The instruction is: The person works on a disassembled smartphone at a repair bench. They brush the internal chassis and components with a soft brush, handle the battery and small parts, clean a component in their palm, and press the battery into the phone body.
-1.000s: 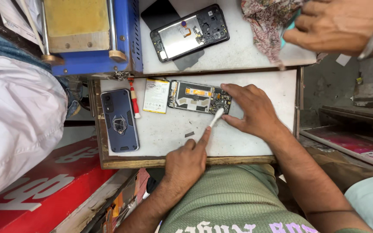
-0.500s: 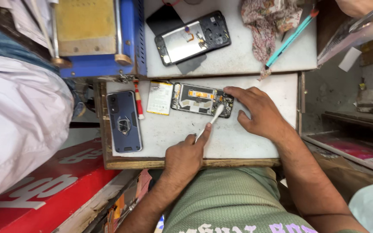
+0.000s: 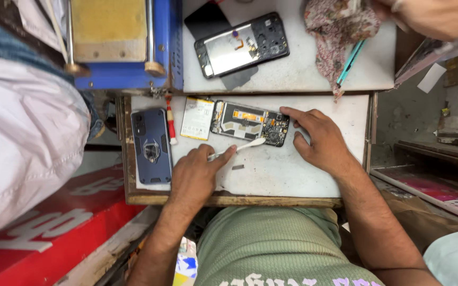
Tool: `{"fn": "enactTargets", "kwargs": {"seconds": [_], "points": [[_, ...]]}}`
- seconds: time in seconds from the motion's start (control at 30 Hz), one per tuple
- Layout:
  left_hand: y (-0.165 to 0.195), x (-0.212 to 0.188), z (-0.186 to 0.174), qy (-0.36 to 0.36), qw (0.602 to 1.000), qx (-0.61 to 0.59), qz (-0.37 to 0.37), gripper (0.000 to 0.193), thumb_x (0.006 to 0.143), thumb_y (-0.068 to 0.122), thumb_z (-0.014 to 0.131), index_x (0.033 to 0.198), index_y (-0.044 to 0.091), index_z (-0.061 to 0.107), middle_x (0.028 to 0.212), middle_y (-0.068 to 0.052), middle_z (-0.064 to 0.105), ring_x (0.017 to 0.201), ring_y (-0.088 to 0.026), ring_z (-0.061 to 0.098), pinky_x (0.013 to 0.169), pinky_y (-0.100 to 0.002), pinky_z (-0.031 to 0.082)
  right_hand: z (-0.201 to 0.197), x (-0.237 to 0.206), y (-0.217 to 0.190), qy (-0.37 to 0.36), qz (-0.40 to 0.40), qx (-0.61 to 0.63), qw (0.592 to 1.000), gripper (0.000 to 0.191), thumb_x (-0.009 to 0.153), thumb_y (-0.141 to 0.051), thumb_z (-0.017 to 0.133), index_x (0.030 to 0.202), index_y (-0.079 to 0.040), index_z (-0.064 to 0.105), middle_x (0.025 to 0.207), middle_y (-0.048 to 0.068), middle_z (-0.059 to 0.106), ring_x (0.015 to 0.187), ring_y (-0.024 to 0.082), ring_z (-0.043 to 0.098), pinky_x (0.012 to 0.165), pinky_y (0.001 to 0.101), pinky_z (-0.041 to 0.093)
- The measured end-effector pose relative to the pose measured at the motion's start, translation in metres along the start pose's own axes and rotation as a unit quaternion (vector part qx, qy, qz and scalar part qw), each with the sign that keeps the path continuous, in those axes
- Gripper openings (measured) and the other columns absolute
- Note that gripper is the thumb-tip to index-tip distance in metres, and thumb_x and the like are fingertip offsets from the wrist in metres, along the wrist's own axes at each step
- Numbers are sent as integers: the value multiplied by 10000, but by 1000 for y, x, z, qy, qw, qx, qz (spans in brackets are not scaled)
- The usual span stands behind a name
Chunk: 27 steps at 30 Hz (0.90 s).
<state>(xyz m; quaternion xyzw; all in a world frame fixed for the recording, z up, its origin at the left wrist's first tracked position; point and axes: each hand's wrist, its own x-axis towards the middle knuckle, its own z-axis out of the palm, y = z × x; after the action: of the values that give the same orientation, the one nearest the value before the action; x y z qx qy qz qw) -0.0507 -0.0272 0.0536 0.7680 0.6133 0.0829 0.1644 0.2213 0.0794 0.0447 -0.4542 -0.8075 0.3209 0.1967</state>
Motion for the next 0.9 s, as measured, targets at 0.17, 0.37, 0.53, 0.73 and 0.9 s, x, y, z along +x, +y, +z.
{"fn": "enactTargets", "kwargs": {"seconds": [0.17,0.37,0.53,0.73,0.9], "points": [[8,3,12,47,997,-27,60,571,876,-10,568,1380,233,682,1045,-108,653,842,-292,636,679,-430,526,5,-2,0,23,-11,-1,1000,639,803,94,545,1394,-133,637,984,155,683,926,297,641,845,422,540],[12,2,13,38,999,-3,7,499,886,24,599,1333,223,700,1020,-123,649,848,-287,635,662,-447,523,3,-1,0,0,5,1,1000,669,766,128,529,1390,-94,624,903,142,660,888,289,621,809,424,525],[14,2,18,67,997,-28,19,508,879,37,622,1342,229,701,991,-94,629,846,-296,623,671,-445,520,3,-2,-2,28,-48,0,998,672,746,128,523,1375,-85,625,998,133,689,920,296,623,841,434,524],[15,3,20,38,999,1,25,542,849,35,640,1355,221,692,962,-86,621,809,-291,617,616,-439,517,6,-2,-2,38,-33,0,999,656,758,139,508,1355,-100,639,992,133,701,912,291,635,814,432,529],[12,9,13,23,1000,-5,-1,536,833,48,651,1332,238,700,926,-93,621,795,-286,625,625,-442,530,6,1,-3,41,-22,3,999,670,734,144,500,1334,-109,654,907,136,678,894,299,639,821,433,534]]}}
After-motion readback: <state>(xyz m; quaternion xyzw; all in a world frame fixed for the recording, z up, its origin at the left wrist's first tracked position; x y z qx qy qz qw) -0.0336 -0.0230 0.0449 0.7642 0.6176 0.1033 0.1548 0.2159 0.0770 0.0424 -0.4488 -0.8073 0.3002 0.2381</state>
